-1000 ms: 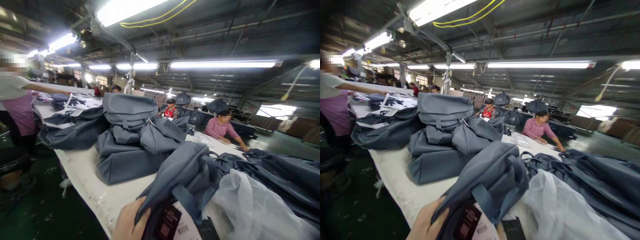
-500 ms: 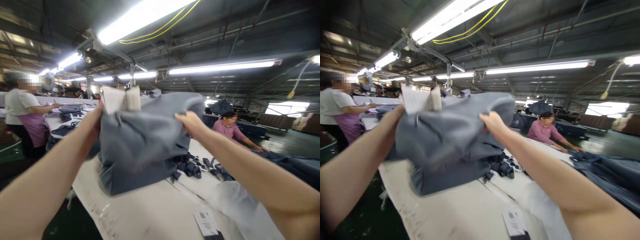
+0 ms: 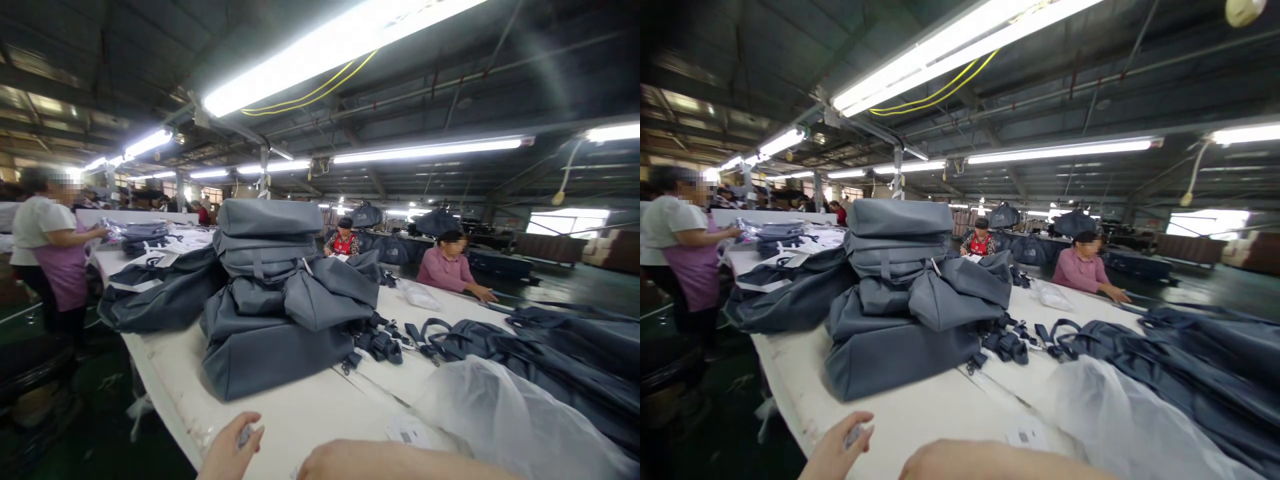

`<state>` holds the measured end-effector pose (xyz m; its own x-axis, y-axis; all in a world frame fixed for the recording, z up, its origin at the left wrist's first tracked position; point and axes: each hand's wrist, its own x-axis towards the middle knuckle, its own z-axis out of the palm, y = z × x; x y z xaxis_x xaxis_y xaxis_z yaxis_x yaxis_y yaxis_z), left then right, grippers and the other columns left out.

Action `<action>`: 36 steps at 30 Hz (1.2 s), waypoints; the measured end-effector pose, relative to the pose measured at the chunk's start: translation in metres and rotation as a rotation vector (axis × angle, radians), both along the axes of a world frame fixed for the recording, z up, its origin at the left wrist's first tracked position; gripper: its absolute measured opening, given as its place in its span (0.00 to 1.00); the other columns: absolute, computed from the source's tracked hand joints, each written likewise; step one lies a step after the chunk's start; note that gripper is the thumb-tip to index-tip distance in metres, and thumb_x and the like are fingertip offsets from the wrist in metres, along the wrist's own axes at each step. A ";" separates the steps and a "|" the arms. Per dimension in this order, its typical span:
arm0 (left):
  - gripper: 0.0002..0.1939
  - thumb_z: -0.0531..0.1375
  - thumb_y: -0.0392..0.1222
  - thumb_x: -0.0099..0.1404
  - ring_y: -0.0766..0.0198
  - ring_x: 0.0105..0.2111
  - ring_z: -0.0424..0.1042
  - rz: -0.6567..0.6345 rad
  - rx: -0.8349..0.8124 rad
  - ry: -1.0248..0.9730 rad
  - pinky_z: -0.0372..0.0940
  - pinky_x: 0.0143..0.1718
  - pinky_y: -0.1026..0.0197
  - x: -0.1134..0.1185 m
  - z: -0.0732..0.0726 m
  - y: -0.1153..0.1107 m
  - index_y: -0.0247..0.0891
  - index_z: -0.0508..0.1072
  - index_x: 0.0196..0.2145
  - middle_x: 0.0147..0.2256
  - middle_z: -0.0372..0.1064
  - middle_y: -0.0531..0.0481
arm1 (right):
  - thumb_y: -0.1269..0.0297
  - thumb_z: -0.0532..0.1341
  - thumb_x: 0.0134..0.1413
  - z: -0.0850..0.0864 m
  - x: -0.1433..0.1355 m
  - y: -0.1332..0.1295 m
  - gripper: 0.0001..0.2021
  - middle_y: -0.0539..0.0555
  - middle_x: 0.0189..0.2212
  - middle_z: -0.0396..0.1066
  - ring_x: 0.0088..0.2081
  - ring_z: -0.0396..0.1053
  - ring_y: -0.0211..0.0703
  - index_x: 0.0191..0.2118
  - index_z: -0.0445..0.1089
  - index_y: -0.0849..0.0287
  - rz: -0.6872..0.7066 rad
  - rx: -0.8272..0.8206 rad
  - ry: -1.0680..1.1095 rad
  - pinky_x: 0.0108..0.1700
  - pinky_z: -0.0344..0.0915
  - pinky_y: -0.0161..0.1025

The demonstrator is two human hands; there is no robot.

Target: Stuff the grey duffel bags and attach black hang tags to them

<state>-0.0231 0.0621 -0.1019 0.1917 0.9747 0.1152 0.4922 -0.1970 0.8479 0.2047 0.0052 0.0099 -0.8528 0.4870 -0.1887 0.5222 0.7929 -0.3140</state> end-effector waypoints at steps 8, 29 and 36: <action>0.30 0.61 0.60 0.57 0.67 0.23 0.67 -0.105 -0.553 -0.862 0.59 0.19 0.66 0.056 0.013 -0.034 0.34 0.67 0.49 0.34 0.72 0.45 | 0.58 0.57 0.60 0.024 0.032 -0.066 0.15 0.57 0.46 0.74 0.47 0.71 0.45 0.50 0.72 0.56 -0.434 -0.094 0.331 0.51 0.64 0.39; 0.21 0.60 0.55 0.59 0.66 0.22 0.62 -0.326 -0.409 -0.341 0.58 0.25 0.63 0.084 0.005 -0.077 0.33 0.71 0.40 0.26 0.67 0.53 | 0.63 0.61 0.51 -0.076 0.031 -0.055 0.07 0.48 0.24 0.64 0.27 0.60 0.35 0.26 0.69 0.60 -1.258 -0.112 1.071 0.29 0.57 0.33; 0.25 0.56 0.67 0.56 0.62 0.19 0.64 -0.324 -0.365 -0.104 0.60 0.23 0.61 0.075 -0.003 -0.079 0.40 0.70 0.32 0.17 0.63 0.56 | 0.47 0.63 0.43 -0.077 0.028 -0.067 0.20 0.48 0.26 0.67 0.19 0.63 0.34 0.32 0.58 0.56 -1.122 -0.620 1.437 0.20 0.58 0.32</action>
